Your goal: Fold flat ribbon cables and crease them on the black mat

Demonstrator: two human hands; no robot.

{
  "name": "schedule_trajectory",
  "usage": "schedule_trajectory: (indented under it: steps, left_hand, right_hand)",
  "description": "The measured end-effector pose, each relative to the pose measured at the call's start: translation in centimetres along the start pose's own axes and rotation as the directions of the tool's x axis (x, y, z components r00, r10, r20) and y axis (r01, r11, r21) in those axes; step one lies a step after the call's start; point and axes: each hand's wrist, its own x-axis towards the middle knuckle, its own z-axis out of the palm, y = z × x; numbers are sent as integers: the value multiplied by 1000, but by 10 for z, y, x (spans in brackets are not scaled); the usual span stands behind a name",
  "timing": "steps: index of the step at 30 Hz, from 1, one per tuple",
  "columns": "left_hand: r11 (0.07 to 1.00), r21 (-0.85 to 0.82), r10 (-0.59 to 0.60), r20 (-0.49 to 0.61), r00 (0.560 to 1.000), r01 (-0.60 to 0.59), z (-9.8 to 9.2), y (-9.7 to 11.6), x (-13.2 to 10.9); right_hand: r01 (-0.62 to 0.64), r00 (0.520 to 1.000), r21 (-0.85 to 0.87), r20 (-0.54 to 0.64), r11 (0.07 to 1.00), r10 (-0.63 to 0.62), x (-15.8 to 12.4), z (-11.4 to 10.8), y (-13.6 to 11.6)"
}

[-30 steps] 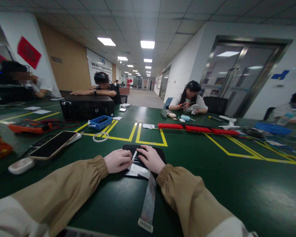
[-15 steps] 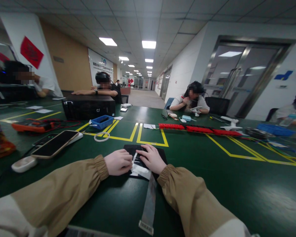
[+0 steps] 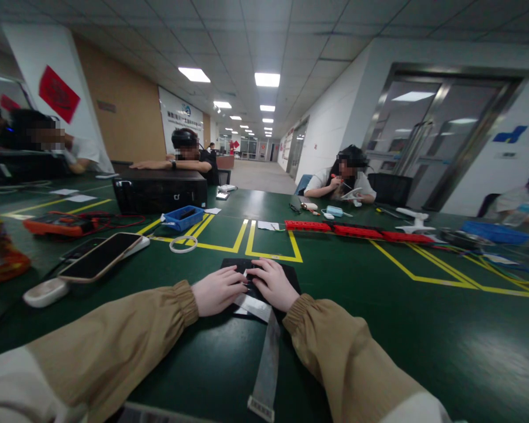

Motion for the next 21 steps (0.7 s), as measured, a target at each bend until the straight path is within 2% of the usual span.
schedule_trajectory:
  steps: [3, 10, 19, 21]
  left_hand:
    - [997, -63, -39, -3, 999, 39, -1, 1, 0]
    - [973, -140, -192, -42, 981, 184, 8, 2, 5]
    - [962, -183, -215, -38, 976, 204, 13, -11, 13]
    - [961, -189, -214, -37, 976, 204, 13, -11, 12]
  right_hand:
    - [-23, 998, 35, -54, 999, 25, 1, 0, 2]
    - [-168, 972, 110, -148, 980, 184, 4, 6, 14]
    - [-194, 974, 24, -119, 981, 195, 8, 3, 24]
    - [-247, 959, 16, -139, 969, 247, 9, 5, 27]
